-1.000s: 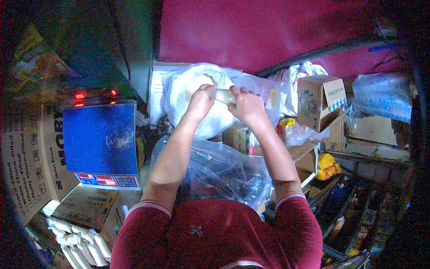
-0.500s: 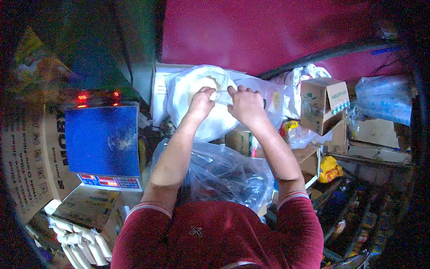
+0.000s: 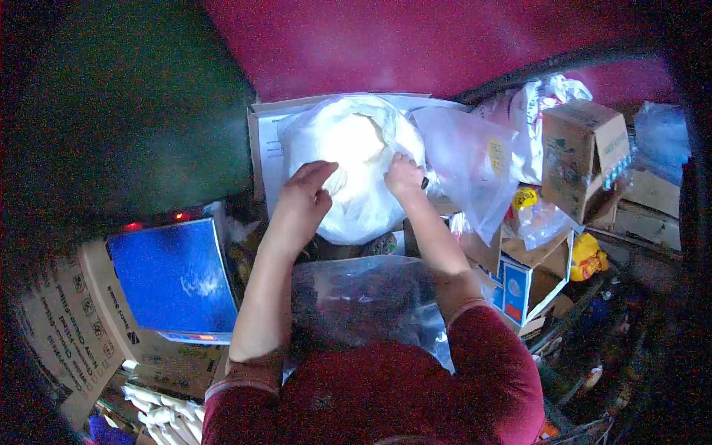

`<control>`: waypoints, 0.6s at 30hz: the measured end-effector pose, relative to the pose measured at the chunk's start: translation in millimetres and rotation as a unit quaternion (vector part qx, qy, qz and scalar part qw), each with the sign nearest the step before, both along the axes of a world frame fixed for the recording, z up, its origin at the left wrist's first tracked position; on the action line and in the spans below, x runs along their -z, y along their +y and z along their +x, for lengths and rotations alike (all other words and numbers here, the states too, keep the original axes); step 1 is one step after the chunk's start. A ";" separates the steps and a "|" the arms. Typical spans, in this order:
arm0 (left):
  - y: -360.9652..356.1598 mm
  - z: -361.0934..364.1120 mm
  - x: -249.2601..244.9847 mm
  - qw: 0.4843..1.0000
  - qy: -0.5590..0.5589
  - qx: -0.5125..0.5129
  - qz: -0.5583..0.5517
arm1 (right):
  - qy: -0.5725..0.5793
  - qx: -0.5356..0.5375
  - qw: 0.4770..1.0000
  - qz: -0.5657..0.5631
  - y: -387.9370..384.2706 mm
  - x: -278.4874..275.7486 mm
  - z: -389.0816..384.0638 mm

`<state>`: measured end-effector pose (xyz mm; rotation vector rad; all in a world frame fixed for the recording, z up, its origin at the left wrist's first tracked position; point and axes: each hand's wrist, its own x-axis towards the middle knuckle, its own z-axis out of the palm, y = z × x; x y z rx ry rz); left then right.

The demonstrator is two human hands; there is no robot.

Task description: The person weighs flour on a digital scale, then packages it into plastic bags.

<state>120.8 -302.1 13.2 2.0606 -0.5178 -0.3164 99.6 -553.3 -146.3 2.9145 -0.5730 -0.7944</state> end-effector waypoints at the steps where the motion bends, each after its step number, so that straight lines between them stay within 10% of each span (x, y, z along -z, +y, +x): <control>1: 2.2 0.1 -5.6 1.000 0.017 0.003 0.009 | -0.024 0.002 1.000 -0.014 -3.3 20.5 11.5; 18: -6.0 11.1 -6.2 0.999 0.043 -0.005 -0.006 | -0.189 0.046 0.930 0.313 18.4 51.2 41.2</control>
